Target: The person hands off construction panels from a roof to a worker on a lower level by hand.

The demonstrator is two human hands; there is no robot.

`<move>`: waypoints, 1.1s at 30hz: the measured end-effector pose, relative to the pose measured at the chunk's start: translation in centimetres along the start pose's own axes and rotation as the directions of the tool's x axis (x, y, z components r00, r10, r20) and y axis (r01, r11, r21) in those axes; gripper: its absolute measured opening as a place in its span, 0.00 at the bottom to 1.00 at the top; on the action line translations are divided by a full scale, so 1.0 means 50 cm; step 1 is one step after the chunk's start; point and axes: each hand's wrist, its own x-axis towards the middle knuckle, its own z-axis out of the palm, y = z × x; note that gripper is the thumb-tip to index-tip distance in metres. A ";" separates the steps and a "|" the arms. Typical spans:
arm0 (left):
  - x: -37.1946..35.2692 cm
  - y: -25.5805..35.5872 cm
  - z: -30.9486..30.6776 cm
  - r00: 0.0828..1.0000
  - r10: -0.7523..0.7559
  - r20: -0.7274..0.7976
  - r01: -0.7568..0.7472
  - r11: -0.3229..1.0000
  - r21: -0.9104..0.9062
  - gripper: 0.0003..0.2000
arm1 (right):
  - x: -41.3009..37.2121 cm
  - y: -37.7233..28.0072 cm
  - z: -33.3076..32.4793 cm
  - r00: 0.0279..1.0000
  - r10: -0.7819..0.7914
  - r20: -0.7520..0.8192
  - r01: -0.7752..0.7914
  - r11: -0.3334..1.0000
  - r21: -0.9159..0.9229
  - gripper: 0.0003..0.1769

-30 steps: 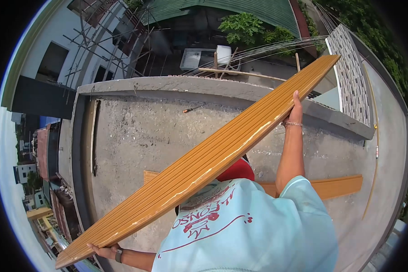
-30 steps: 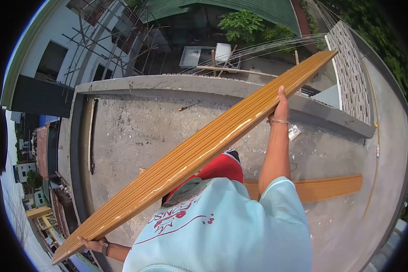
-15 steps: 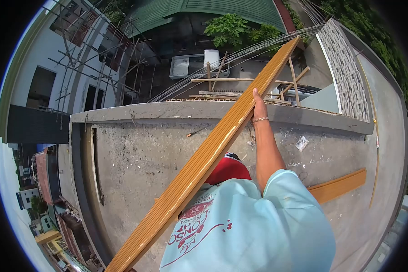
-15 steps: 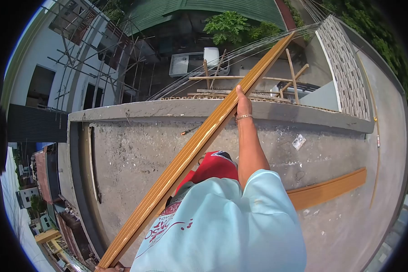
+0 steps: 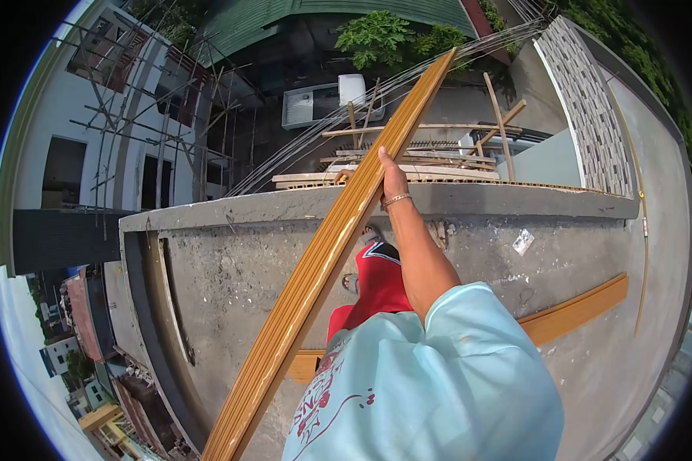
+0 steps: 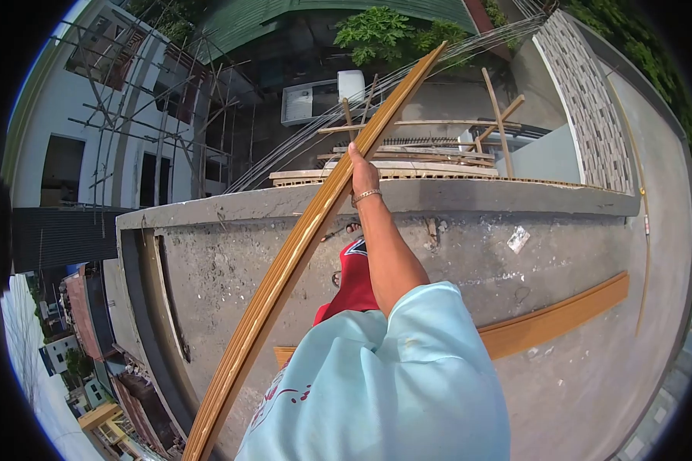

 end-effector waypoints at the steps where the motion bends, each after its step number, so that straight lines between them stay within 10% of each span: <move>1: 0.008 0.005 0.018 1.000 0.001 -0.019 -0.001 1.000 0.017 0.31 | -0.002 -0.001 0.012 0.999 0.050 0.021 -0.050 0.999 0.017 0.37; 17: 0.157 0.104 0.315 0.951 0.022 -0.308 0.078 0.948 0.308 0.31 | 0.162 0.158 0.160 0.971 0.233 0.058 -0.232 0.973 -0.019 0.36; 33: 0.208 0.099 0.340 0.789 0.037 -0.614 0.247 0.895 0.371 0.32 | 0.096 0.243 0.235 0.944 0.327 0.050 -0.310 0.926 -0.214 0.39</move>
